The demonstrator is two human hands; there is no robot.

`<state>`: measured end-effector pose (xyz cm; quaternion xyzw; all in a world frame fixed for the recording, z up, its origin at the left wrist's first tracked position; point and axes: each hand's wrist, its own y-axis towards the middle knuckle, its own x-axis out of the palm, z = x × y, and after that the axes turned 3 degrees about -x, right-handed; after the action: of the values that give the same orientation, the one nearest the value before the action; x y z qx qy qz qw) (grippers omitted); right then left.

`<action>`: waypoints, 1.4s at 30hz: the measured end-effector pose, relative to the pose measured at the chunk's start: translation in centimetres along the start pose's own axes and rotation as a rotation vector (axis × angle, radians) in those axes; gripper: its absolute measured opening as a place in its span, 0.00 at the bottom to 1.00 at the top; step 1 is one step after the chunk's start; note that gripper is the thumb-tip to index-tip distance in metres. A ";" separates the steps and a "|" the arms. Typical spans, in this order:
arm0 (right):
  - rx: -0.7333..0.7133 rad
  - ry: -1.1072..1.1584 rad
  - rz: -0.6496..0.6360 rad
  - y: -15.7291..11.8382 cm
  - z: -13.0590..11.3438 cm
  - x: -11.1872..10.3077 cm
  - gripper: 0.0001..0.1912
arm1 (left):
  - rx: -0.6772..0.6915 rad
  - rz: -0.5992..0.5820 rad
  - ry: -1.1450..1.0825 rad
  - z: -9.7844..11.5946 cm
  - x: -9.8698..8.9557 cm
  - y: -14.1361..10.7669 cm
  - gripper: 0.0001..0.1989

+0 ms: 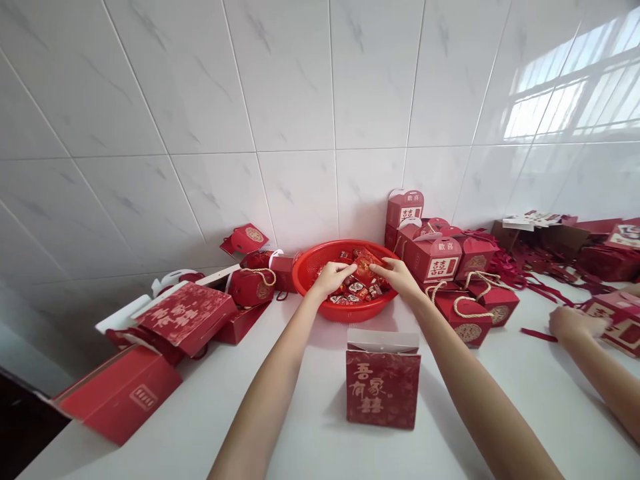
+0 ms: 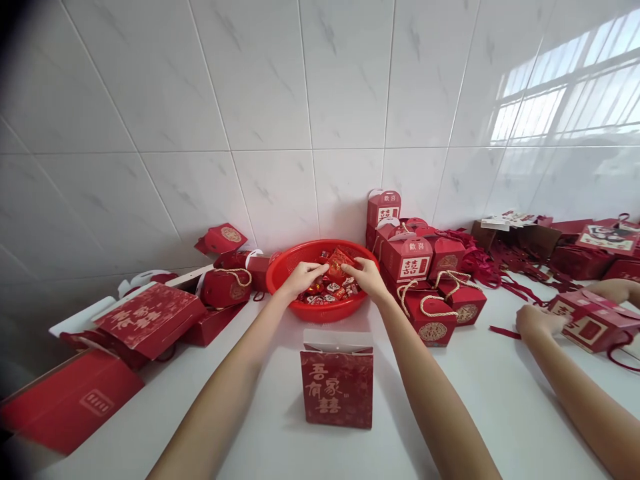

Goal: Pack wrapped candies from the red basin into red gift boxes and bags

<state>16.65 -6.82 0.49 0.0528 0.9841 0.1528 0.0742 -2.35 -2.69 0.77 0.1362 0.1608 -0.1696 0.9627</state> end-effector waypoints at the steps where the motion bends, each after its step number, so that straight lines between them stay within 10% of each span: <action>1: 0.012 0.050 0.025 0.2 -0.1 0.1 0.20 | -0.007 -0.035 0.011 0.0 0.1 0.0 0.22; 11: 0.205 0.389 0.171 1.8 0.3 3.8 0.14 | -0.030 -0.074 0.206 -0.5 0.7 0.0 0.23; 32: 0.242 0.599 0.463 1.2 0.3 3.5 0.06 | -0.231 -0.224 0.784 -0.4 1.4 -0.8 0.13; 42: 0.308 0.547 0.474 -0.5 -0.7 3.7 0.05 | -0.268 -0.340 0.971 0.3 2.3 -2.4 0.34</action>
<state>12.83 -6.99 0.49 0.2466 0.9394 0.0245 -0.2371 -1.14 -5.62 -0.22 0.0470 0.6280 -0.2185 0.7454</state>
